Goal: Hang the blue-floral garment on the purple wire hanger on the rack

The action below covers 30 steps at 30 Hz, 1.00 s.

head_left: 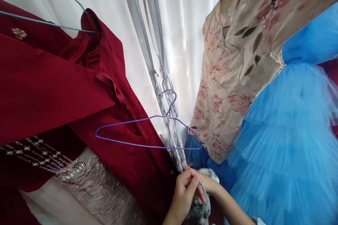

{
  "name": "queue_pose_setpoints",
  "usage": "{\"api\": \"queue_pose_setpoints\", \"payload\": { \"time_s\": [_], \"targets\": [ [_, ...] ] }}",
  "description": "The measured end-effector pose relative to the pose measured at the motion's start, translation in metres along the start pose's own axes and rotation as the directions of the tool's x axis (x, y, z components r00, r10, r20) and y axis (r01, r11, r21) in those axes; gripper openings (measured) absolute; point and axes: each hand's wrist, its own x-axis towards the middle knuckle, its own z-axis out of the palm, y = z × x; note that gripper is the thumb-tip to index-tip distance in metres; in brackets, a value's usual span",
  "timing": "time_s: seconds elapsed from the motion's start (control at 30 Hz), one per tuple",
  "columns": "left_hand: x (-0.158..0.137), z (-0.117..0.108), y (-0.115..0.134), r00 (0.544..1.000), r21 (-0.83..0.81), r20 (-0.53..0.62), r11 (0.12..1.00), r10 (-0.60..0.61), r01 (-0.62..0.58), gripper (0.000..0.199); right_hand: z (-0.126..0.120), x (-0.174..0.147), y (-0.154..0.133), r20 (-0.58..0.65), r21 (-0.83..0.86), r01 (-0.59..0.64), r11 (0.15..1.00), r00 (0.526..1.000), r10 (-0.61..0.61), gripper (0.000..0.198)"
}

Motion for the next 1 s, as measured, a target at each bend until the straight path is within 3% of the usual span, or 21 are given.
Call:
{"api": "queue_pose_setpoints", "payload": {
  "time_s": [0.03, 0.17, 0.3, 0.37, 0.47, 0.57, 0.67, 0.73, 0.83, 0.93, 1.0],
  "targets": [
    [-0.001, 0.006, 0.003, 1.000, 0.042, 0.001, 0.999, 0.019, -0.019, 0.034, -0.002, -0.002, 0.006, -0.001, -0.019, -0.029, 0.999, 1.000, 0.029, 0.046],
    [-0.002, 0.006, 0.017, 0.979, 0.076, -0.180, 0.994, 0.096, -0.084, 0.030, -0.006, -0.020, 0.019, -0.229, 0.002, -0.033, 0.999, 0.973, 0.033, 0.034],
    [-0.009, 0.007, 0.009, 0.968, 0.092, -0.236, 0.994, 0.081, -0.061, 0.030, -0.002, -0.047, 0.020, -0.023, 0.194, 0.069, 0.979, 0.998, -0.065, 0.017],
    [-0.015, 0.015, -0.001, 0.972, 0.108, -0.229, 0.994, 0.058, -0.034, 0.032, 0.000, -0.057, 0.026, 0.067, 0.266, 0.051, 0.963, 0.995, -0.072, 0.016],
    [-0.024, 0.030, -0.017, 0.975, 0.133, -0.214, 0.991, 0.053, -0.024, 0.032, 0.003, -0.067, 0.050, 0.223, 0.403, -0.196, 0.894, 0.968, 0.112, 0.023],
    [-0.036, 0.044, -0.028, 0.994, 0.159, -0.113, 0.987, 0.008, 0.010, 0.030, 0.007, -0.078, 0.079, 0.336, 0.537, -0.477, 0.696, 0.878, 0.342, 0.051],
    [-0.050, 0.055, -0.032, 0.995, 0.291, 0.057, 0.955, -0.087, 0.066, 0.028, 0.011, -0.090, 0.091, 0.341, 0.576, -0.582, 0.574, 0.809, 0.478, 0.070],
    [-0.056, 0.060, -0.030, 0.982, 0.416, 0.124, 0.906, -0.140, 0.077, 0.024, 0.011, -0.093, 0.084, 0.290, 0.638, -0.553, 0.535, 0.817, 0.499, 0.068],
    [-0.063, 0.061, -0.026, 0.967, 0.536, 0.154, 0.839, -0.205, 0.092, 0.017, 0.007, -0.087, 0.063, 0.109, 0.754, -0.364, 0.547, 0.890, 0.442, 0.052],
    [-0.069, 0.059, -0.028, 0.966, 0.586, 0.139, 0.805, -0.218, 0.098, 0.017, 0.003, -0.076, 0.046, -0.033, 0.764, -0.214, 0.609, 0.929, 0.369, 0.044],
    [-0.072, 0.054, -0.031, 0.976, 0.549, 0.116, 0.831, -0.184, 0.092, 0.022, 0.003, -0.075, 0.040, -0.036, 0.754, -0.218, 0.620, 0.928, 0.370, 0.045]
  ]
}}
